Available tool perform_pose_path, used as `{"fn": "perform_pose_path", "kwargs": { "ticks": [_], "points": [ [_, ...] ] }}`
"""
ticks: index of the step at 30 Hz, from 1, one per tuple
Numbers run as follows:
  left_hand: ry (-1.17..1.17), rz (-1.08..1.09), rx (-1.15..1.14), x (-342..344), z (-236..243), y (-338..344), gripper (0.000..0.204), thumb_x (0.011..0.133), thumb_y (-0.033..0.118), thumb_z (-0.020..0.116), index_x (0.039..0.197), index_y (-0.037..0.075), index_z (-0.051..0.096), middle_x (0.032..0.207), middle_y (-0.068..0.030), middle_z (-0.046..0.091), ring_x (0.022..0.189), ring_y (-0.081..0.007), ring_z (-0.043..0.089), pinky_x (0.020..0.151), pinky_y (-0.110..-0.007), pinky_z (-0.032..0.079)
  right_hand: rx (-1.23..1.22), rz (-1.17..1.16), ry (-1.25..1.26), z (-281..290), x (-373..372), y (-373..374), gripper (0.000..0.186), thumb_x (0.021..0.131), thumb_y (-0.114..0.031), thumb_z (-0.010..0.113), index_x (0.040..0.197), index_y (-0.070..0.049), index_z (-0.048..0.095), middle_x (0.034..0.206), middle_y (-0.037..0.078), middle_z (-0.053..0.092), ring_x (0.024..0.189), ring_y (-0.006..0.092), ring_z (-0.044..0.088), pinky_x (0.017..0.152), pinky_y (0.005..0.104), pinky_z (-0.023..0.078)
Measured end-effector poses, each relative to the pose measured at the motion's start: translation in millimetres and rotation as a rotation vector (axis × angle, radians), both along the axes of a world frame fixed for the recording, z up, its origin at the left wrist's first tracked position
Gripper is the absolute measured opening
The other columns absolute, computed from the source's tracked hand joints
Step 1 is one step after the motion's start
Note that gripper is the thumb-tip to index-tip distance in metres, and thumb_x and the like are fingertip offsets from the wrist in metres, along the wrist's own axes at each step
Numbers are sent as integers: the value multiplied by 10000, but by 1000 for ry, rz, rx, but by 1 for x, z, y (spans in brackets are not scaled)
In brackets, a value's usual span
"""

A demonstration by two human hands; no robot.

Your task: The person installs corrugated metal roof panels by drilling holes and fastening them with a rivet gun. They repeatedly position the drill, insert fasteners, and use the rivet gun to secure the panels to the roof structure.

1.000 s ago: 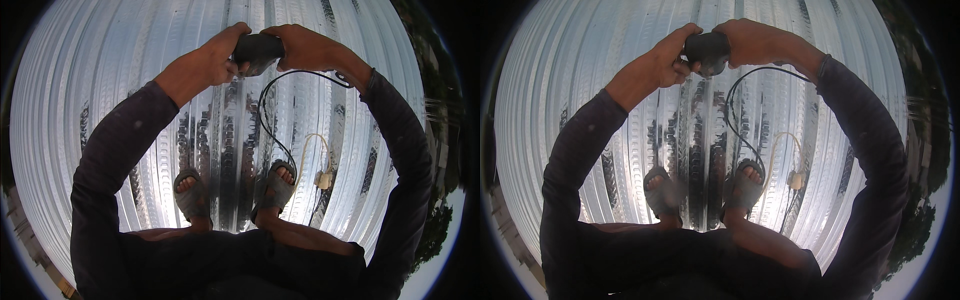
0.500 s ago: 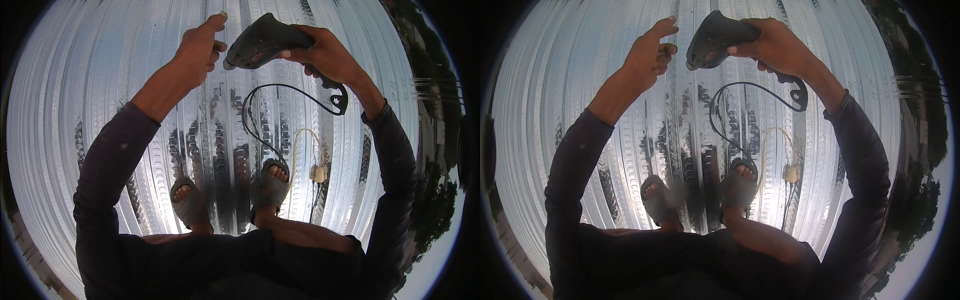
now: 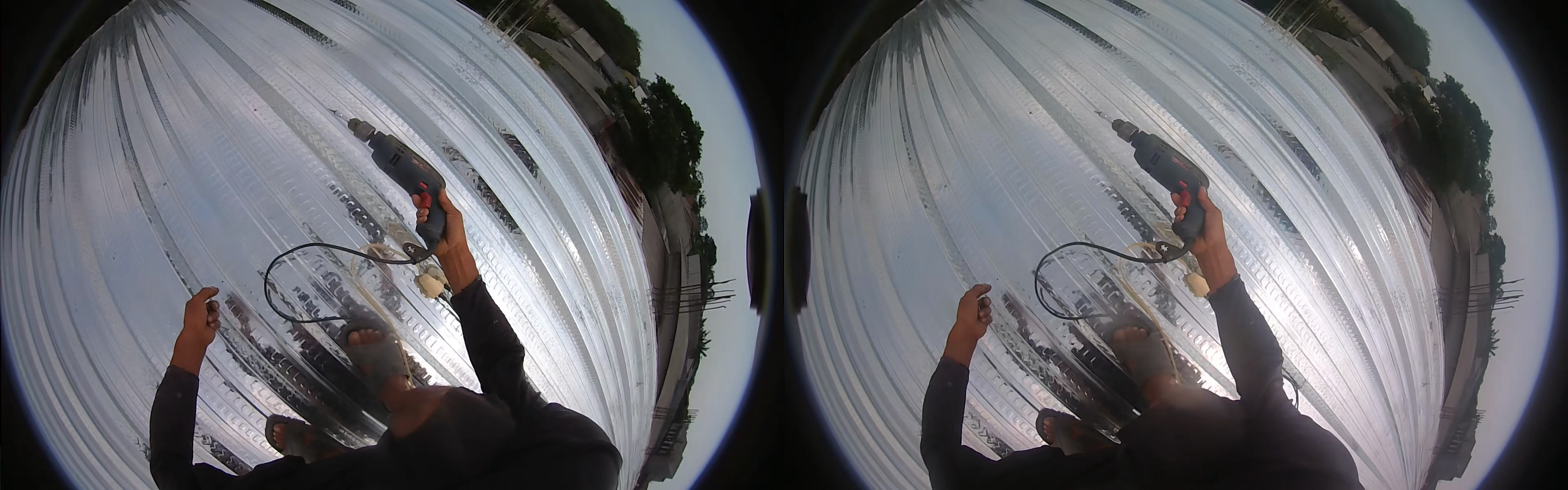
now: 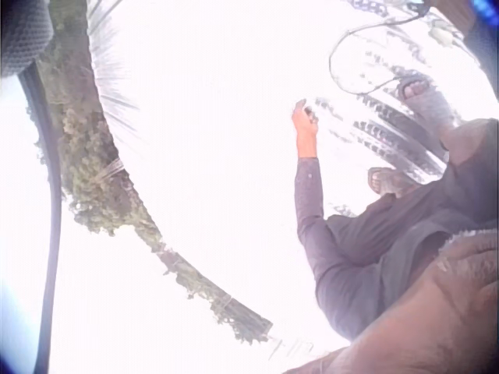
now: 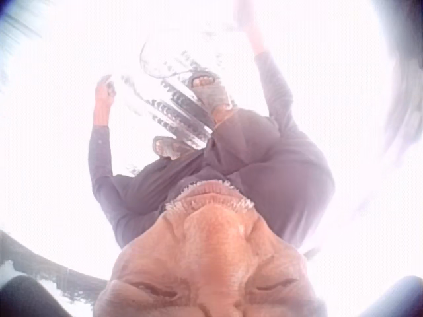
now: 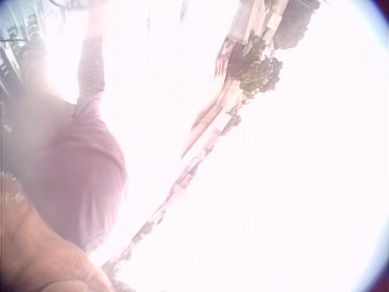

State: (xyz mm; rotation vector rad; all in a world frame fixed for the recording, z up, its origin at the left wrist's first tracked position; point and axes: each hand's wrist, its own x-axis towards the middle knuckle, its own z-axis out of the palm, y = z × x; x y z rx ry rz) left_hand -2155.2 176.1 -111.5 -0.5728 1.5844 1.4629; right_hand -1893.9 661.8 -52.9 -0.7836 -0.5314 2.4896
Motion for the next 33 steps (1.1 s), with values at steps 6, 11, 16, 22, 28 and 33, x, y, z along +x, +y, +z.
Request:
{"fn": "perform_pose_path", "kwargs": {
  "ticks": [6,11,16,22,28,33],
  "points": [
    [-7,8,-62,4,-16,5,286,904,266,660,1155,132,632,708,16,514,455,-81,317,419,-267,265,-118,21,-18,-46,-14,-30,527,1010,-393,588,1334,7,472,1030,228,677,673,166,612,587,279,558],
    [-9,11,-58,12,8,5,306,903,260,659,1171,117,626,714,6,513,453,-84,325,413,-262,262,-218,49,103,-76,-91,-55,506,1007,-387,593,1306,7,483,998,238,664,699,207,623,614,303,569],
    [24,86,-23,27,31,-28,317,901,257,658,1174,100,625,716,-8,514,479,-86,319,433,-272,262,-342,-16,162,-100,-160,-80,472,1019,-383,571,1256,21,505,997,229,648,724,225,615,641,314,566],
    [-65,261,-93,52,37,-77,279,918,224,633,1168,98,623,710,-10,523,477,-83,330,432,-257,262,-428,46,297,-140,-178,-92,515,1031,-404,535,1320,18,473,1074,226,632,782,233,620,726,338,582],
    [-105,321,-63,70,24,-93,288,905,218,646,1162,89,623,727,-5,508,483,-84,332,429,-263,259,-440,99,296,-168,-184,-88,519,1031,-408,533,1330,12,475,1123,222,618,833,233,619,747,340,569],
    [-98,374,-81,80,43,-88,290,901,222,661,1148,74,620,752,-23,500,509,-94,335,463,-261,255,-424,112,368,-155,-175,-107,533,1017,-393,567,1319,41,498,1143,235,623,912,270,654,866,383,595]
  ]
}}
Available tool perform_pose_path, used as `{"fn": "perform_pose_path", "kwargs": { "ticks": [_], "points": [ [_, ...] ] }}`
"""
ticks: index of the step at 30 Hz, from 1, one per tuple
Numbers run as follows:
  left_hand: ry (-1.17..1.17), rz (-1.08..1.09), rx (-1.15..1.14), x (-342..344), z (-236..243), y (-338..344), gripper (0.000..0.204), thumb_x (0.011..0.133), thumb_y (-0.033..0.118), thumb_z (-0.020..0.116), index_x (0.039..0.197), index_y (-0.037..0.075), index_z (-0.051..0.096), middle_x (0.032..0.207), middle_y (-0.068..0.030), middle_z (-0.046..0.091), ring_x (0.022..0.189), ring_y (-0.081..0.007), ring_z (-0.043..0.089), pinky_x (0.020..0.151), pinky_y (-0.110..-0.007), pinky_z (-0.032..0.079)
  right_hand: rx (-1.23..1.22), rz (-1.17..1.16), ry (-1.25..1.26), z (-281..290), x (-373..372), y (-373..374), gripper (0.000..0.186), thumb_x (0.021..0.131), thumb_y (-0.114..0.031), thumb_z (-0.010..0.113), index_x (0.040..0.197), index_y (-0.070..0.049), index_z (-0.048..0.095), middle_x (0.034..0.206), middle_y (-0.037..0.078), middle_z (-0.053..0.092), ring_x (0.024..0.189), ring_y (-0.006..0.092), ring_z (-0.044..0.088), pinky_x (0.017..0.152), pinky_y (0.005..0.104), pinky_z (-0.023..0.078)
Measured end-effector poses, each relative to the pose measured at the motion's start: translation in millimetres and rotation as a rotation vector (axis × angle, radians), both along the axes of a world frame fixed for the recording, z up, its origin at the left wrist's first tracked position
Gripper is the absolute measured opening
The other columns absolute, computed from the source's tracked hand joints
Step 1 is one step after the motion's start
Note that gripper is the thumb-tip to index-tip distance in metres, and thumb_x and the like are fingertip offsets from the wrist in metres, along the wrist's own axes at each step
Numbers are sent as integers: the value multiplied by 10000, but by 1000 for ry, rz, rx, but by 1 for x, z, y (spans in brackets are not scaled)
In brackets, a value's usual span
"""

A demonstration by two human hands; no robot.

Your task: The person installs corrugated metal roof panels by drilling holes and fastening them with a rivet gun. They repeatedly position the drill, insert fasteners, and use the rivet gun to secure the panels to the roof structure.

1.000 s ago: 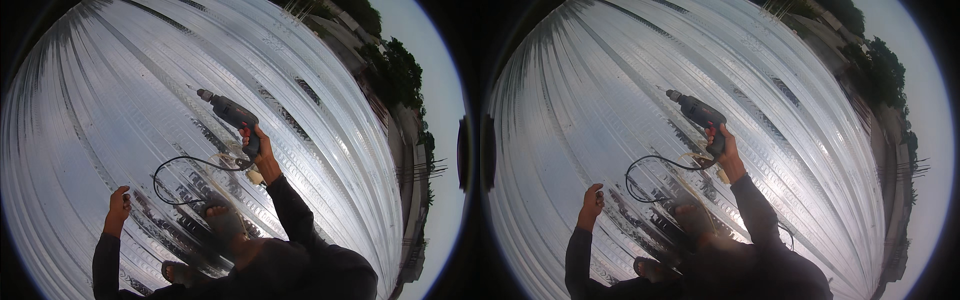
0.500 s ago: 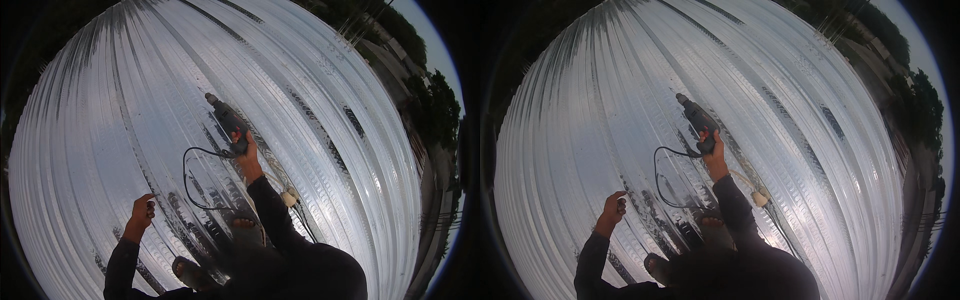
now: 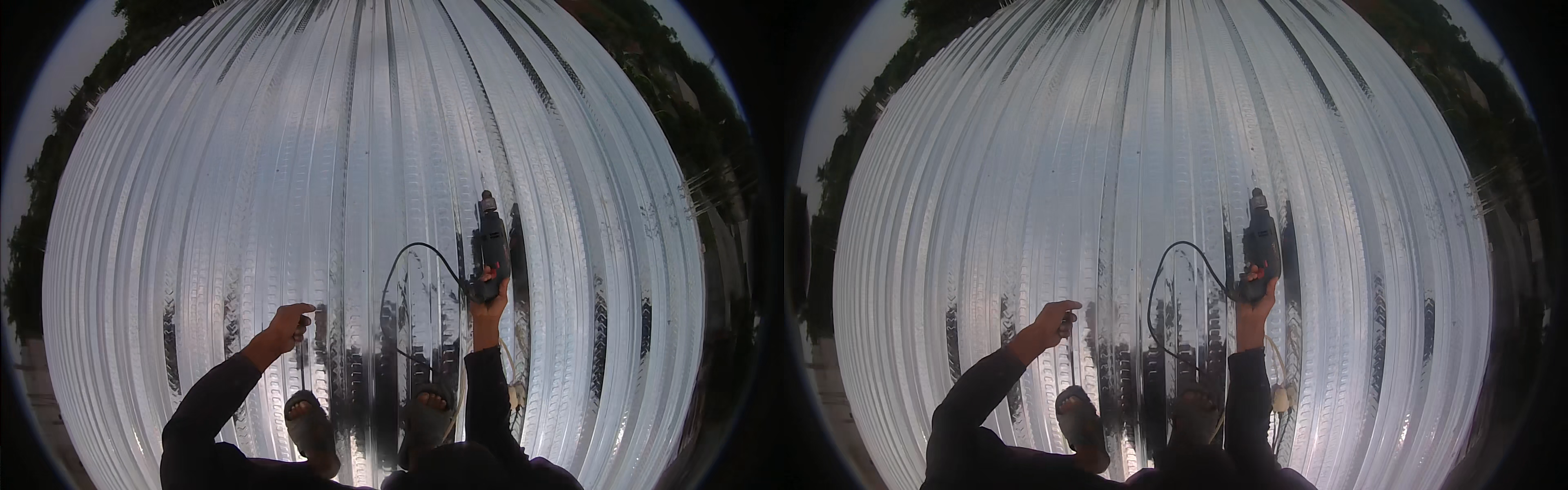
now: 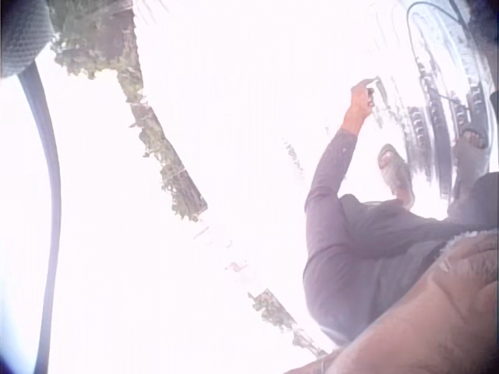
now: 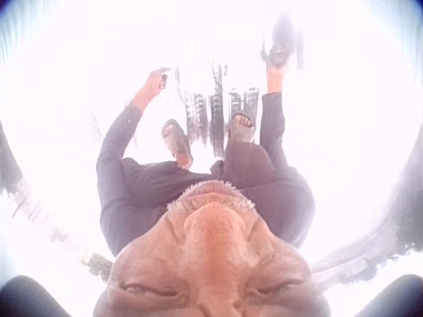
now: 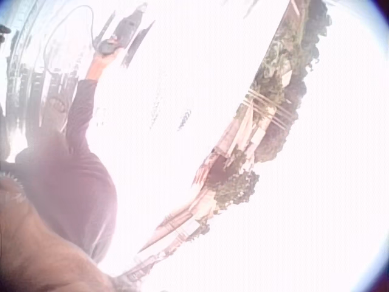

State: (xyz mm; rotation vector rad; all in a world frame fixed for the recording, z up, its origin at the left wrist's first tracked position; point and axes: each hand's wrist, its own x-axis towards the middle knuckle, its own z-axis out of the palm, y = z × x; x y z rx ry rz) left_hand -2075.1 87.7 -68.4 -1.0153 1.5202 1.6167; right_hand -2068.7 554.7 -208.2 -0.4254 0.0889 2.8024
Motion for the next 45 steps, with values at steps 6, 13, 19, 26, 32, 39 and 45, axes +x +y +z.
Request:
{"fn": "perform_pose_path", "kwargs": {
  "ticks": [6,13,19,26,32,39,45],
  "points": [
    [53,-146,18,20,-20,-18,258,951,126,580,1191,69,654,825,-56,596,548,-130,472,468,-287,389,269,33,-86,4,-9,-7,495,1035,-468,476,1264,-34,536,1056,142,621,947,260,623,856,410,519],
    [295,-175,-125,62,9,-29,267,914,168,642,1150,53,694,840,-50,641,586,-112,525,477,-274,414,452,76,-8,-49,-15,13,593,1015,-530,470,1340,-34,466,1115,131,590,1006,273,594,981,461,506],
    [189,-38,-335,138,92,-69,320,908,311,674,1101,60,715,682,-8,561,493,-70,431,421,-249,317,628,257,174,-78,-37,80,656,965,-566,543,1412,-90,480,1319,115,582,1186,290,566,1040,484,483],
    [143,325,-723,358,78,-158,370,891,308,669,1075,-7,725,811,-101,661,729,-155,593,648,-330,485,556,443,-684,7,-16,-25,564,1008,-436,560,1404,-38,507,1327,151,607,1239,312,568,1063,491,455],
    [-161,1102,-713,562,-8,-101,397,868,287,666,1129,-7,717,880,-136,692,753,-173,618,626,-350,498,1363,851,-500,30,-31,-128,518,1004,-416,572,1364,-45,537,1279,145,622,1184,302,587,1012,482,475],
    [-711,1412,-1021,780,-59,-30,291,791,188,616,952,-10,754,910,-195,743,879,-316,704,829,-402,528,2123,1118,-174,55,-27,-260,466,999,-394,586,1317,-53,573,1224,138,639,1119,291,609,951,472,497],
    [-600,2017,-530,785,-70,-83,141,873,176,667,811,60,615,690,-21,503,479,-109,388,392,-302,273,2551,1146,26,82,-33,-330,422,995,-374,597,1277,-60,603,1176,131,654,1063,281,629,900,464,517]
  ]
}}
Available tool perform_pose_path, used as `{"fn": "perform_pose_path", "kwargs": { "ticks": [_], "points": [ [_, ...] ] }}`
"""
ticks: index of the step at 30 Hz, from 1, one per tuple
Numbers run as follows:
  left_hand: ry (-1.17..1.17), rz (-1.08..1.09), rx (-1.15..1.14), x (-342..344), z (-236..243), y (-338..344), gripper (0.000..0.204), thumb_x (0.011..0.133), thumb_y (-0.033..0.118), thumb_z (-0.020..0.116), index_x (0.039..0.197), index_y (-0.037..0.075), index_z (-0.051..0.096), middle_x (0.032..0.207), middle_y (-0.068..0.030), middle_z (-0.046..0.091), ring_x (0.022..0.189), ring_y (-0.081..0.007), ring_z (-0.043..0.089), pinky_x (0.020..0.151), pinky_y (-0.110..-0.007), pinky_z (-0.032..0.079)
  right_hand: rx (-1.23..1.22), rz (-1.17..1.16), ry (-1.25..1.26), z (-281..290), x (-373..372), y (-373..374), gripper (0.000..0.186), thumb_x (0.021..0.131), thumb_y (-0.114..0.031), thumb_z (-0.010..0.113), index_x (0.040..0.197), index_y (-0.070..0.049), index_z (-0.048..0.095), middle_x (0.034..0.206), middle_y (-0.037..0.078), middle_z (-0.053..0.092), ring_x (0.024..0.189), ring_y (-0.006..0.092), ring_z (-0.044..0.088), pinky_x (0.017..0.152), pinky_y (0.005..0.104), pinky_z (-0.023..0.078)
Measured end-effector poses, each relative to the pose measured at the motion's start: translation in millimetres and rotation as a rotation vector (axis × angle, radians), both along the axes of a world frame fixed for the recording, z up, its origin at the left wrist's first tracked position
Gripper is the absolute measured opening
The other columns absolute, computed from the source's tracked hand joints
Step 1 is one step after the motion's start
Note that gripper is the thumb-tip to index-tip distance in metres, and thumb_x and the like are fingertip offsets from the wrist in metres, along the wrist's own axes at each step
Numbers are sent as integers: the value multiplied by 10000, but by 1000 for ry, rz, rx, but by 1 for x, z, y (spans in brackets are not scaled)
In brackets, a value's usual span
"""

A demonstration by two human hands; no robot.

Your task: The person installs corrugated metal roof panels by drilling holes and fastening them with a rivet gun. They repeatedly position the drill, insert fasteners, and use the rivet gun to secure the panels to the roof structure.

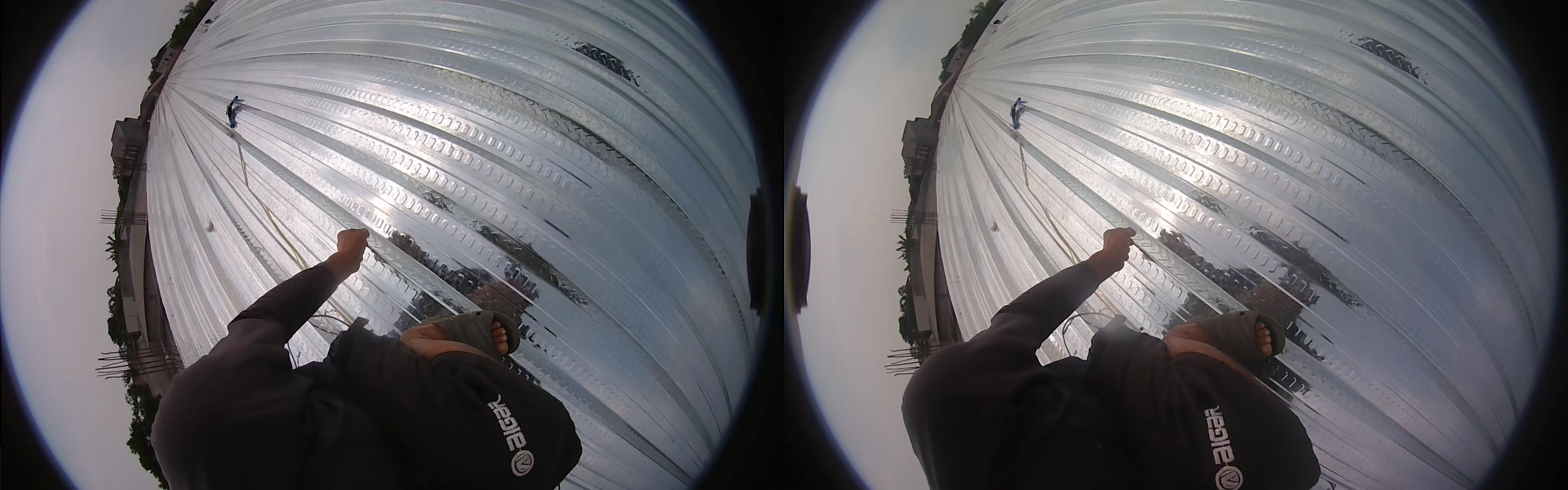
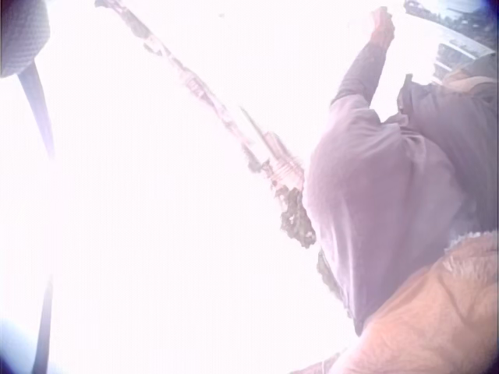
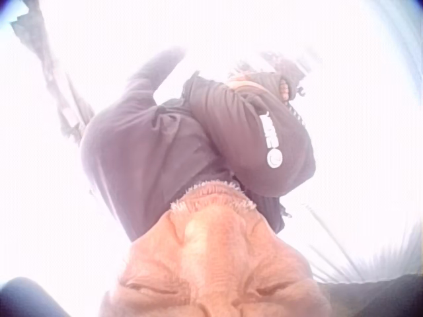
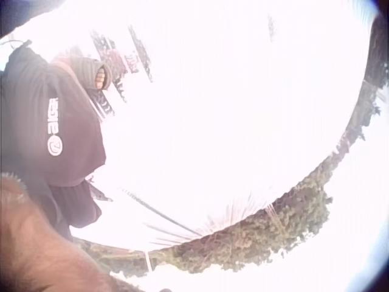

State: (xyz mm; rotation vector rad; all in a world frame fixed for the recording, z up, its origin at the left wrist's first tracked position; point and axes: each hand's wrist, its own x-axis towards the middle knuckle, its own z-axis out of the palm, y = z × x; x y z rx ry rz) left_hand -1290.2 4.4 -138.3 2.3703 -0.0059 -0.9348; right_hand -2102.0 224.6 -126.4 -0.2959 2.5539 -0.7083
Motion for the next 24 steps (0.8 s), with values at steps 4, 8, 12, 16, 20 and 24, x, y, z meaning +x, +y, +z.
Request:
{"fn": "perform_pose_path", "kwargs": {
  "ticks": [4,8,12,16,20,24],
  "points": [
    [422,-477,-21,-102,19,-70,238,882,230,660,1013,42,723,713,-30,525,506,-107,374,421,-298,284,148,111,101,28,-28,-14,393,993,-361,605,1250,-65,623,1144,127,664,1026,274,642,865,459,530],
    [-235,-626,16,-30,-13,0,396,889,343,625,919,-41,717,745,-161,675,682,-240,616,651,-404,480,258,243,101,41,-44,-28,365,990,-348,613,1224,-70,643,1112,123,674,989,268,655,831,453,543],
    [-514,-414,357,19,9,39,492,964,419,454,947,-4,705,958,-238,713,959,-421,675,863,-502,499,331,384,308,135,-124,-33,338,987,-335,621,1197,-74,664,1080,119,684,952,261,667,796,447,556],
    [-713,-185,210,84,17,71,406,936,352,531,933,-19,697,878,-191,720,854,-363,680,798,-466,507,265,697,417,212,-189,-97,311,985,-322,629,1170,-79,684,1048,115,694,915,255,680,762,442,569],
    [369,82,-216,2,56,20,231,950,293,614,869,78,591,648,25,429,532,-99,360,470,-263,322,158,1067,448,212,-59,-270,302,969,-272,647,1191,-68,665,1021,121,688,889,268,681,750,429,562],
    [1214,108,-361,-146,154,-76,243,980,282,595,835,116,492,671,23,429,517,-82,328,439,-241,277,71,1406,515,240,164,-389,321,950,-208,668,1227,-51,633,995,130,676,867,288,677,745,415,547]
  ]
}}
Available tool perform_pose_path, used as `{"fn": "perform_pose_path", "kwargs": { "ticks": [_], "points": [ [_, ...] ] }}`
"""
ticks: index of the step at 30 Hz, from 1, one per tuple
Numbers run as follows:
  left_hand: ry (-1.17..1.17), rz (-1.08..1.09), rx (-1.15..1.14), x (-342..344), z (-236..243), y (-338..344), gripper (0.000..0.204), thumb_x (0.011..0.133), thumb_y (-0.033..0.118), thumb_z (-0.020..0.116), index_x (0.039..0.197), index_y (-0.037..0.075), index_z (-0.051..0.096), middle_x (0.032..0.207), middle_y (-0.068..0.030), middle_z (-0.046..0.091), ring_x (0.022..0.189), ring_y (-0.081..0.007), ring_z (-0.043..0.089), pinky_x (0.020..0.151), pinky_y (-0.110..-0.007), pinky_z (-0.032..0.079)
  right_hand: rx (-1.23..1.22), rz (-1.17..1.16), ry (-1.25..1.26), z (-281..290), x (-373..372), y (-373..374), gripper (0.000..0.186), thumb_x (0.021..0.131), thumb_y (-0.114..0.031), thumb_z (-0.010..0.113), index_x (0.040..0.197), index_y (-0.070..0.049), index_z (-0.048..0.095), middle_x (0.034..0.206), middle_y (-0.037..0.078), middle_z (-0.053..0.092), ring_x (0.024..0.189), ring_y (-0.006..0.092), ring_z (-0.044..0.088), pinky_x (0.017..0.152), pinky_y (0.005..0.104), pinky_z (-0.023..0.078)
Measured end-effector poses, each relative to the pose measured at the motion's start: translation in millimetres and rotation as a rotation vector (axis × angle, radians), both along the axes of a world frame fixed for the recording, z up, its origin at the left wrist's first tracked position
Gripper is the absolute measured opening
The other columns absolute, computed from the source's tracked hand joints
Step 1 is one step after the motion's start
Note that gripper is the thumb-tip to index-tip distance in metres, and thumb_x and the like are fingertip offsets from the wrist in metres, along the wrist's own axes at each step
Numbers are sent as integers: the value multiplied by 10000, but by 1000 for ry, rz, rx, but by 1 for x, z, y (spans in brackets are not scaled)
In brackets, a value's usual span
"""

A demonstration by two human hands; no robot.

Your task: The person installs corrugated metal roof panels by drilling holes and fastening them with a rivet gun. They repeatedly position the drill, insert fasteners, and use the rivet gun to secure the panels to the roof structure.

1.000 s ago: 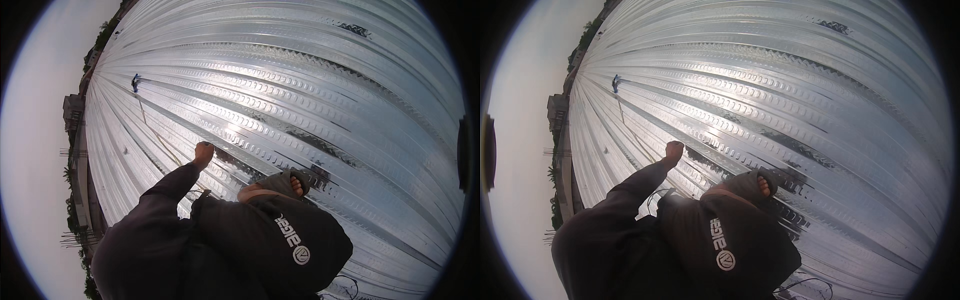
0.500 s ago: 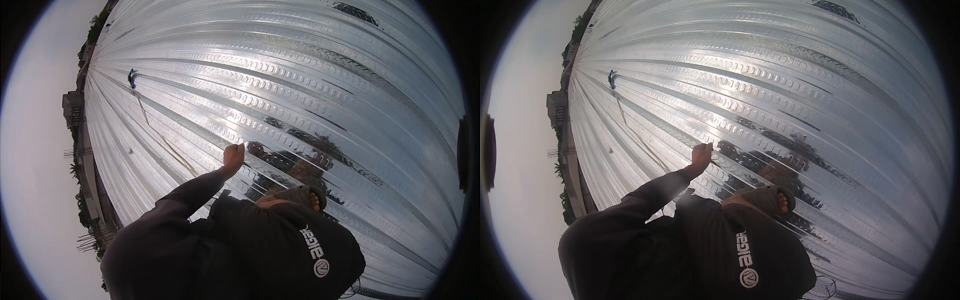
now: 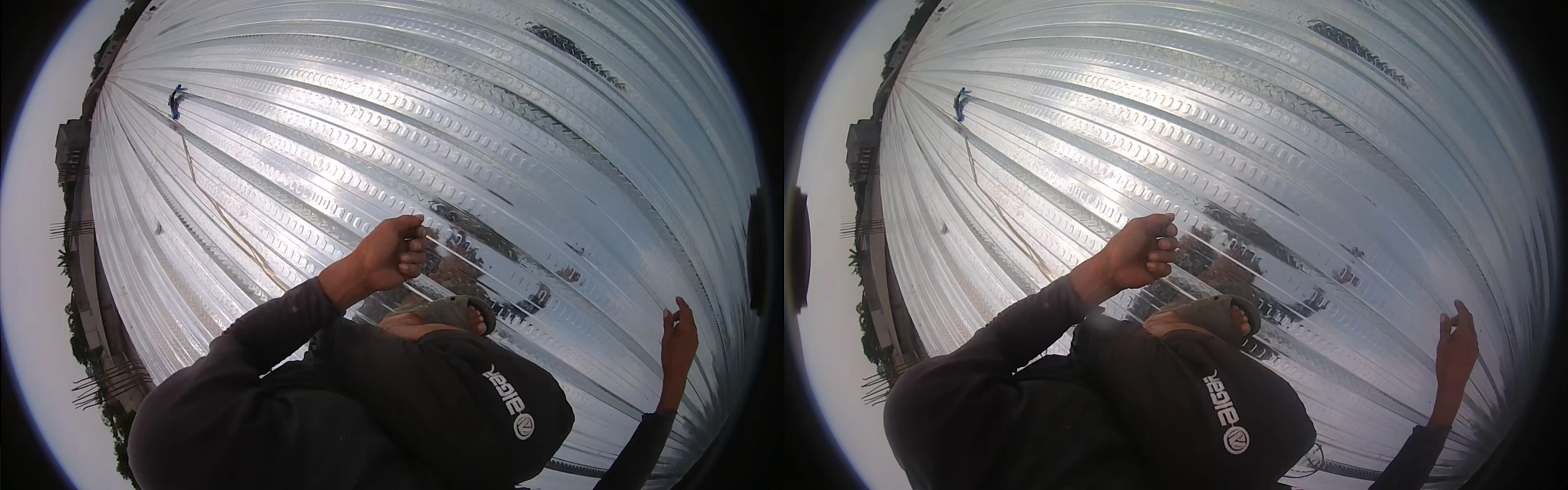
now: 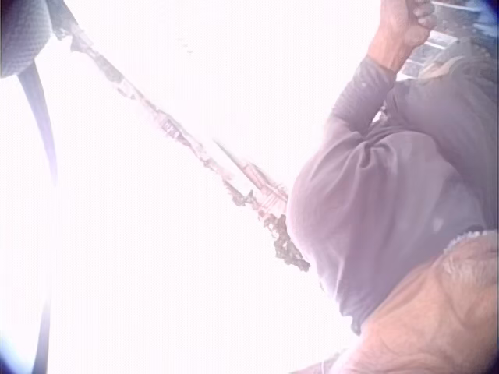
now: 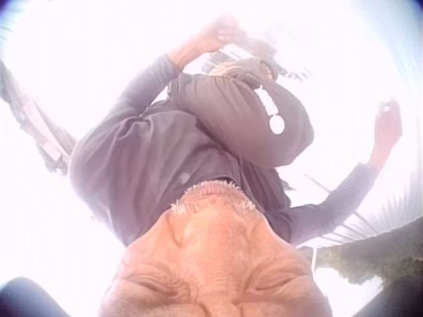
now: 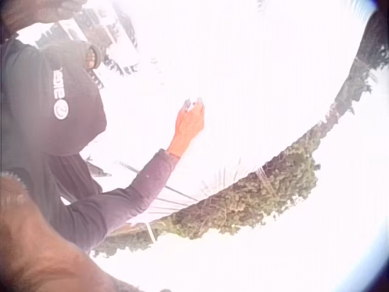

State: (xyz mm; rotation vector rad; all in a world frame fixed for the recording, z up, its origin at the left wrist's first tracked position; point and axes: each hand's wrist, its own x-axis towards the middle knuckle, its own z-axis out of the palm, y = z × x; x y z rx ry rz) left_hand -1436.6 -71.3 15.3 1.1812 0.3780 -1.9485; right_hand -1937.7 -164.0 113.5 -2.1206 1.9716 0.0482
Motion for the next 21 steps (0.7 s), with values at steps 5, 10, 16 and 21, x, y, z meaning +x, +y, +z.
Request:
{"fn": "perform_pose_path", "kwargs": {
  "ticks": [5,10,16,21],
  "points": [
    [-567,-120,-1093,-140,204,6,252,920,164,628,708,84,516,594,6,455,476,-106,374,433,-270,289,-173,233,-63,37,-2,37,348,906,-183,721,1216,-51,632,949,111,666,801,254,672,684,373,541],
    [-825,-465,-1192,-188,256,56,133,838,74,639,744,20,562,600,-62,516,511,-115,433,458,-307,338,-50,-400,-184,55,-124,119,313,925,-201,700,1156,9,667,767,108,653,620,187,600,609,319,489],
    [-101,-834,-444,-289,280,56,394,830,19,460,1221,-19,495,872,-112,598,554,-68,380,517,-223,320,359,-1015,-672,37,-99,323,386,914,-278,701,1123,45,675,967,236,719,907,329,711,802,396,533],
    [-195,-1278,-335,-253,254,107,429,843,-48,444,1263,11,511,892,-101,609,542,-36,393,435,-200,290,496,-694,-766,117,40,377,315,902,-274,692,1097,-31,644,941,164,669,884,377,670,779,451,532]
  ]
}}
